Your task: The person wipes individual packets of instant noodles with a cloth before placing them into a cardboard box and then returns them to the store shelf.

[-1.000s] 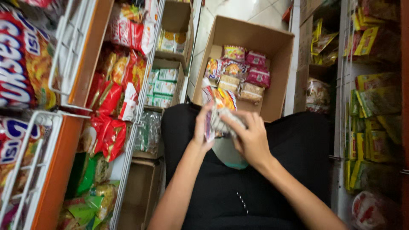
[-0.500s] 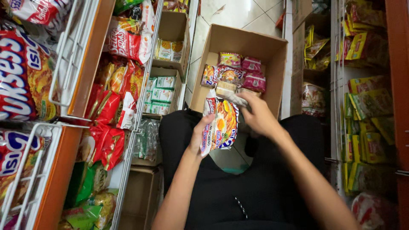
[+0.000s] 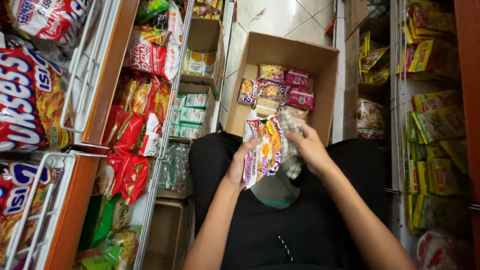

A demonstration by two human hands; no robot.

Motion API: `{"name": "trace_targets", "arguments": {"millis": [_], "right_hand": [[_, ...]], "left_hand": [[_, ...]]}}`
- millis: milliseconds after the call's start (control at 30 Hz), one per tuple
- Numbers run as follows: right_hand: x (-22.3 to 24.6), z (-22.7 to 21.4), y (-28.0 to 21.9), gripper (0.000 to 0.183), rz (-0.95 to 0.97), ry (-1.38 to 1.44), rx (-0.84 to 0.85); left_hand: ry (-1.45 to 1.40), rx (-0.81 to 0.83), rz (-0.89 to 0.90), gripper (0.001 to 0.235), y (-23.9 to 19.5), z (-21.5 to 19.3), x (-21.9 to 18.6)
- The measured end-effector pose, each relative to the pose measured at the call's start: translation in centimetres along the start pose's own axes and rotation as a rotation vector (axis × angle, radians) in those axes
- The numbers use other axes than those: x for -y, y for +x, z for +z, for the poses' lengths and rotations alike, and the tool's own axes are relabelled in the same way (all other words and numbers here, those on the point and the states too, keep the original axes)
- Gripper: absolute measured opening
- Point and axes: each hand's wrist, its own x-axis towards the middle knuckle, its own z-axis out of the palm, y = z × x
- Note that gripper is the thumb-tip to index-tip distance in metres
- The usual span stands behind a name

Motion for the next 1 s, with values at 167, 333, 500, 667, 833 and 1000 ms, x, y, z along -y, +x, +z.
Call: {"name": "trace_targets", "arguments": {"millis": [167,333,500,667,833,1000], "right_hand": [[-1.5,1.0,-1.2,0.036,0.066,-0.175,0.013],[-3.0,1.5,-2.8,0.037,0.161,-0.11,0.168],[-0.4,-0.1,-0.5,0.037,0.032,-0.014,-0.016],[-0.9,0.3,-1.5,0.038,-0.033,-0.269,0.109],[-1.4,0.2,-2.4,0.036,-0.06,-0.398,0.232],[-0.4,-0.3,-0.5,0.04,-0.175,-0.229,0.043]], "left_hand": [[-0.117,0.039,0.143,0.061,0.4,0.0,-0.7],[-0.09,0.002,0.187,0.06,-0.2,-0.1,-1.4],[0.022,0.044,0.08,0.06,-0.4,0.9,-0.5],[-0.031,0.042,0.208,0.06,0.1,0.6,-0.5],[-0.06,0.001,0.205,0.063,-0.1,0.0,-0.8],[-0.037,0.103,0.079,0.067,-0.1,0.5,0.4]]}}
